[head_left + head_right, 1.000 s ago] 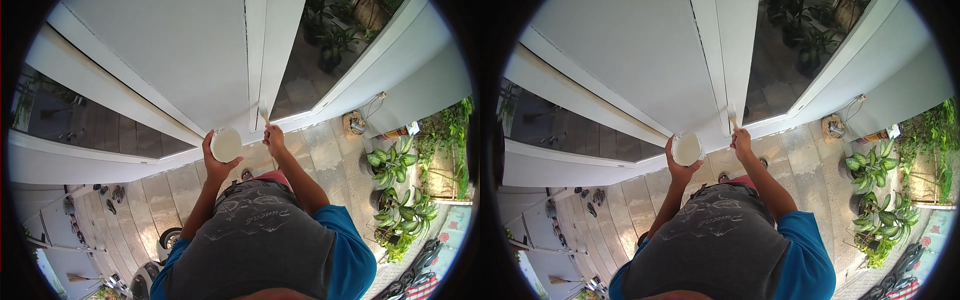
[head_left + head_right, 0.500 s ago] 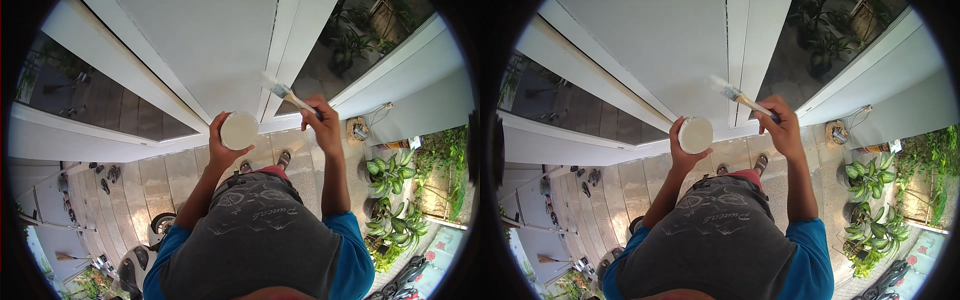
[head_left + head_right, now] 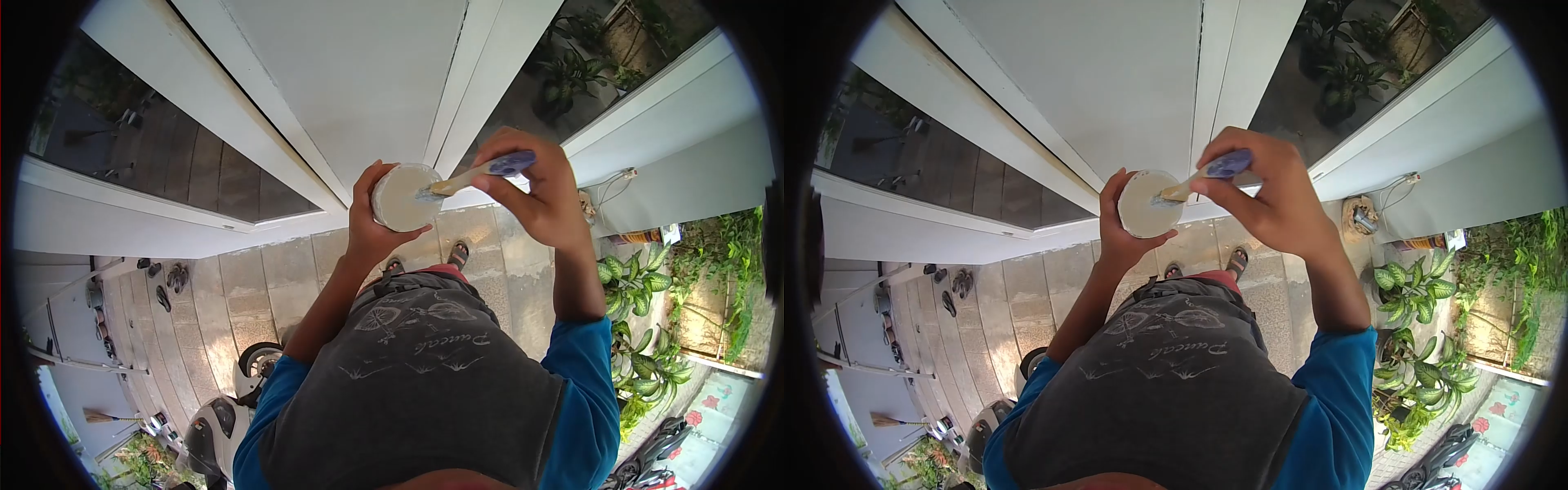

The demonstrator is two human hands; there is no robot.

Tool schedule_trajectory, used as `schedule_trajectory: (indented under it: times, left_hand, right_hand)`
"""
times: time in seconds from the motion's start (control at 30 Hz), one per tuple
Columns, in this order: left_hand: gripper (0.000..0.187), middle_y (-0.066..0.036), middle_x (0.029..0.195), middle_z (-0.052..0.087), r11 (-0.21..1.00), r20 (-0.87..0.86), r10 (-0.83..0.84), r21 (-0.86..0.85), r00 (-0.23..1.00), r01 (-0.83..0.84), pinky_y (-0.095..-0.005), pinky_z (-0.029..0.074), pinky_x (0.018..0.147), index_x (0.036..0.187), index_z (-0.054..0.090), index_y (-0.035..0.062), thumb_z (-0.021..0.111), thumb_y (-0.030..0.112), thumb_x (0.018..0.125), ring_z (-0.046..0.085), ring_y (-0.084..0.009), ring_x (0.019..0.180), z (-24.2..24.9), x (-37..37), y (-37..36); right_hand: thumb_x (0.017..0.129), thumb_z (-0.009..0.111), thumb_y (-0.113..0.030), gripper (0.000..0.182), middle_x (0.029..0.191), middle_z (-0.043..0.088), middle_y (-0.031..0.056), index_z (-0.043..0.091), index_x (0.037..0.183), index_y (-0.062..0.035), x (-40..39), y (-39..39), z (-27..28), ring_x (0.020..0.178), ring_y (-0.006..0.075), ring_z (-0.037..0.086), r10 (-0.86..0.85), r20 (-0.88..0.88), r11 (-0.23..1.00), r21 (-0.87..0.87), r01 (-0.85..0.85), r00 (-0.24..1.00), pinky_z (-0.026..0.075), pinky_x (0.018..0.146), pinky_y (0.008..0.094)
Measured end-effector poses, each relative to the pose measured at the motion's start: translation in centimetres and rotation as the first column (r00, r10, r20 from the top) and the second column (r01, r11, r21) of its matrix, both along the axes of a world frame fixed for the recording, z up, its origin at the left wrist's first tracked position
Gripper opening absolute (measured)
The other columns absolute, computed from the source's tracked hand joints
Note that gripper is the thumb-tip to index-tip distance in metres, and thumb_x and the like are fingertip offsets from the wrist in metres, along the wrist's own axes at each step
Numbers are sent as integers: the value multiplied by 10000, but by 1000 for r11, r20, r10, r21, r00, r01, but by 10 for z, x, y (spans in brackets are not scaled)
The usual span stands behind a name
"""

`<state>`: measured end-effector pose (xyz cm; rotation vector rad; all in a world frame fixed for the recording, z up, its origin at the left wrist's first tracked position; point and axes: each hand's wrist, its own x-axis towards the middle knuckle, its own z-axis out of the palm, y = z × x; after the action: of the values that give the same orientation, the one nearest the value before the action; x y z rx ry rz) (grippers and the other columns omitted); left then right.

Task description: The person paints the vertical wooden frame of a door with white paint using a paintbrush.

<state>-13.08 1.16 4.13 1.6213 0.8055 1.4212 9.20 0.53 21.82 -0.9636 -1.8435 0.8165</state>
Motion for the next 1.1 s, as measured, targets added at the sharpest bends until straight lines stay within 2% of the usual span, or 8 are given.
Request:
schedule_trajectory:
  times: [0.07,0.1,0.23,0.27,0.33,0.43,0.63,1.1]
  left_hand:
    - [1147,-135,1339,475,1000,2,-5,3,1000,4,-417,437,1040,1457,256,93,933,46,532,493,-270,1257,1,-1,0]
    - [1145,-132,1336,480,1000,-3,-2,22,1000,2,-416,439,1037,1457,257,94,935,57,535,496,-267,1253,3,-1,1]
    - [1142,-123,1331,492,999,-40,37,38,999,-35,-411,442,1026,1456,260,97,942,91,540,504,-256,1242,9,-4,1]
    - [1142,-123,1331,492,998,-37,43,40,998,-42,-411,442,1026,1456,260,97,942,91,540,504,-256,1242,9,-5,1]
    - [1122,-122,1327,499,997,-13,65,31,998,-64,-393,463,1012,1434,294,75,959,176,537,532,-260,1208,7,-6,1]
    - [1112,-121,1319,509,994,-13,103,26,995,-102,-397,463,1010,1430,298,74,958,188,543,536,-261,1203,4,-9,1]
    - [1094,-131,1299,526,991,-25,134,28,991,-134,-393,465,999,1420,308,65,956,191,548,545,-264,1193,10,-12,-2]
    - [1073,-134,1301,528,989,-40,149,26,988,-148,-387,471,994,1413,325,62,955,197,555,546,-256,1195,15,-13,-7]
  right_hand:
    - [823,743,-76,152,805,652,101,632,899,-5,-14,6,1,703,176,642,24,148,999,36,-30,989,499,669,300]
    - [823,743,-76,152,805,652,101,632,899,-5,-20,10,1,703,176,642,24,151,999,37,-30,988,499,669,300]
    - [821,712,-12,152,878,608,125,607,925,18,-41,22,-4,761,259,642,181,331,973,78,-218,926,521,676,347]
    - [821,712,-12,152,878,608,125,607,925,18,-45,24,-5,761,259,642,186,334,971,78,-224,924,521,676,347]
    - [829,706,-22,153,879,600,125,599,933,13,-52,26,-6,768,267,636,223,372,969,18,-247,901,517,684,351]
    - [836,698,-27,150,882,595,123,595,939,7,-60,26,-4,780,280,631,244,433,961,15,-278,868,516,699,354]
    - [830,688,-29,144,910,605,126,603,943,2,-73,26,-16,802,299,635,232,490,960,23,-278,840,516,714,375]
    - [803,685,-37,169,926,615,135,610,949,5,-73,23,-22,816,327,642,256,493,953,14,-302,832,525,729,392]
